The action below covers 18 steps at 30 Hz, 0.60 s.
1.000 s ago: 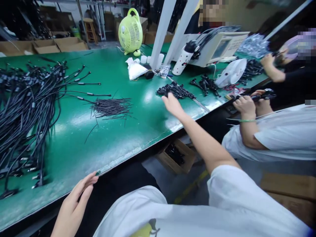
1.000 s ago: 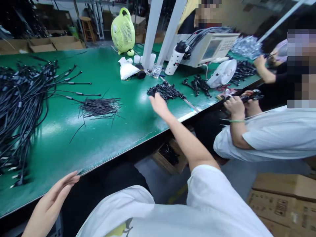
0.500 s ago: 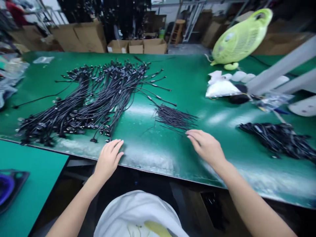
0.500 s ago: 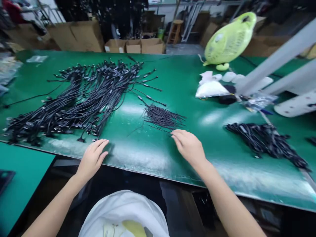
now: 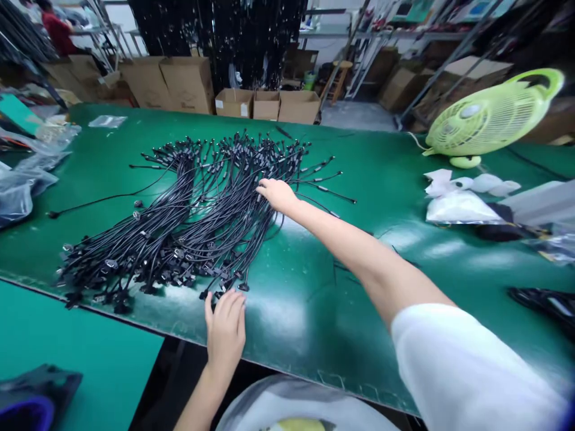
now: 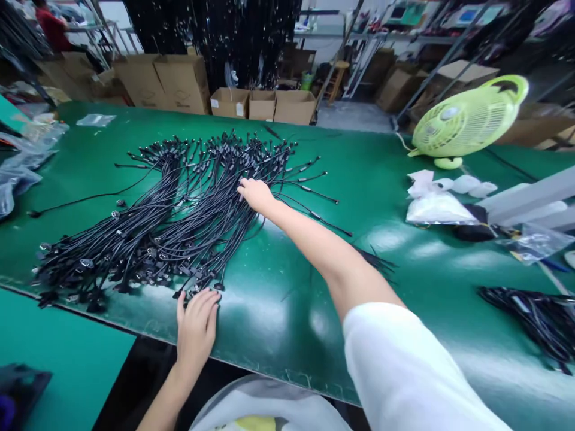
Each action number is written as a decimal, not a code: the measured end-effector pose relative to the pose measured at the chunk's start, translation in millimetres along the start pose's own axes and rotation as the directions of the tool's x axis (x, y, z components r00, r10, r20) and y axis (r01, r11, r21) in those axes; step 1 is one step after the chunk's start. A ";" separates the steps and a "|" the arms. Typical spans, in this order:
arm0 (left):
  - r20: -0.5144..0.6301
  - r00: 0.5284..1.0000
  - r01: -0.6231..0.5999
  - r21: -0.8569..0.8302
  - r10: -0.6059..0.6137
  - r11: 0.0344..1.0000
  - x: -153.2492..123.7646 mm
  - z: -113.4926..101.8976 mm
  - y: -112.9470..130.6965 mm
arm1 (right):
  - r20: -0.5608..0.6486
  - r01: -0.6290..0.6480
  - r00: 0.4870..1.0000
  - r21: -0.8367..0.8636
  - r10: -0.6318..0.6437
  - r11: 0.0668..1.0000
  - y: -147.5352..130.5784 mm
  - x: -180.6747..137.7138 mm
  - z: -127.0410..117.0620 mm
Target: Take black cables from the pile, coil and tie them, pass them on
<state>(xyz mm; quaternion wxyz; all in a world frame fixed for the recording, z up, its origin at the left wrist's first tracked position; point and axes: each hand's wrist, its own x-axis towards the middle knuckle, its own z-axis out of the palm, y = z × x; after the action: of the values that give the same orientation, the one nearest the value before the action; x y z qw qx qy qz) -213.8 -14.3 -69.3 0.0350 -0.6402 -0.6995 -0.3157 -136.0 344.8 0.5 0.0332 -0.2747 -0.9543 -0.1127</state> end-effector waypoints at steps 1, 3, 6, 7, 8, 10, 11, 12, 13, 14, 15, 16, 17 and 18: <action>-0.006 1.000 0.009 -0.032 -0.009 0.999 -0.1 -0.2 0.3 | 0.018 0.025 1.000 -0.020 -0.025 0.999 -0.4 15.1 5.8; -0.015 0.999 0.028 -0.094 -0.030 0.995 0.5 -1.5 1.1 | 0.048 0.074 0.996 -0.043 -0.072 0.996 2.8 33.7 14.3; -0.016 0.999 0.048 -0.165 -0.052 0.985 2.9 -4.9 0.6 | 0.055 0.141 0.989 -0.082 -0.137 0.987 18.1 36.3 11.4; -0.014 0.999 0.047 -0.181 -0.050 0.982 3.5 -5.9 -0.2 | 0.038 0.155 0.988 -0.103 -0.152 0.982 25.3 31.7 4.4; -0.010 0.999 0.044 -0.194 -0.047 0.980 3.4 -6.8 -1.5 | 0.015 0.158 0.987 -0.127 -0.158 0.979 32.8 24.8 -6.2; -0.005 0.999 0.034 -0.210 -0.036 0.977 0.9 -7.5 -4.5 | -0.044 0.096 0.994 -0.173 -0.105 0.980 46.1 5.3 -38.3; -0.010 0.999 0.029 -0.215 -0.032 0.976 -1.7 -7.5 -6.0 | -0.088 0.012 0.996 -0.185 -0.028 0.983 50.1 -7.2 -59.1; -0.024 0.999 0.023 -0.221 -0.029 0.975 -4.8 -7.6 -7.1 | -0.138 -0.095 0.988 -0.184 0.070 0.978 51.2 -21.7 -82.0; -0.049 0.999 0.013 -0.229 -0.025 0.973 -7.9 -8.1 -7.7 | -0.204 -0.211 0.963 -0.173 0.175 0.962 48.9 -38.5 -105.8; -0.088 0.996 -0.002 -0.238 -0.020 0.971 -10.1 -9.5 -7.6 | -0.268 -0.303 0.929 -0.152 0.256 0.941 43.0 -58.0 -129.2; -0.138 0.990 -0.019 -0.242 -0.016 0.970 -10.6 -12.1 -7.1 | -0.318 -0.341 0.904 -0.128 0.287 0.931 34.0 -80.3 -150.8; -0.200 0.980 -0.036 -0.236 -0.012 0.971 -8.6 -16.3 -6.3 | -0.353 -0.332 0.894 -0.107 0.276 0.937 22.5 -105.8 -169.5; -0.267 0.964 -0.045 -0.214 -0.015 0.976 -3.5 -22.1 -5.7 | -0.364 -0.295 0.898 -0.077 0.248 0.952 9.5 -134.4 -184.5; -0.325 0.946 -0.038 -0.178 -0.022 0.983 5.0 -29.5 -5.9 | -0.363 -0.253 0.904 -0.032 0.224 0.967 -3.8 -165.4 -195.7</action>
<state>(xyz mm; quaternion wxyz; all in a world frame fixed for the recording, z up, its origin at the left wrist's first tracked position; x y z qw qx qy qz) -230.6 -24.2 -45.9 0.0926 -0.5827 -0.6498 -0.4793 2.4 210.6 169.3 0.2083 -0.3655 -0.8865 -0.1928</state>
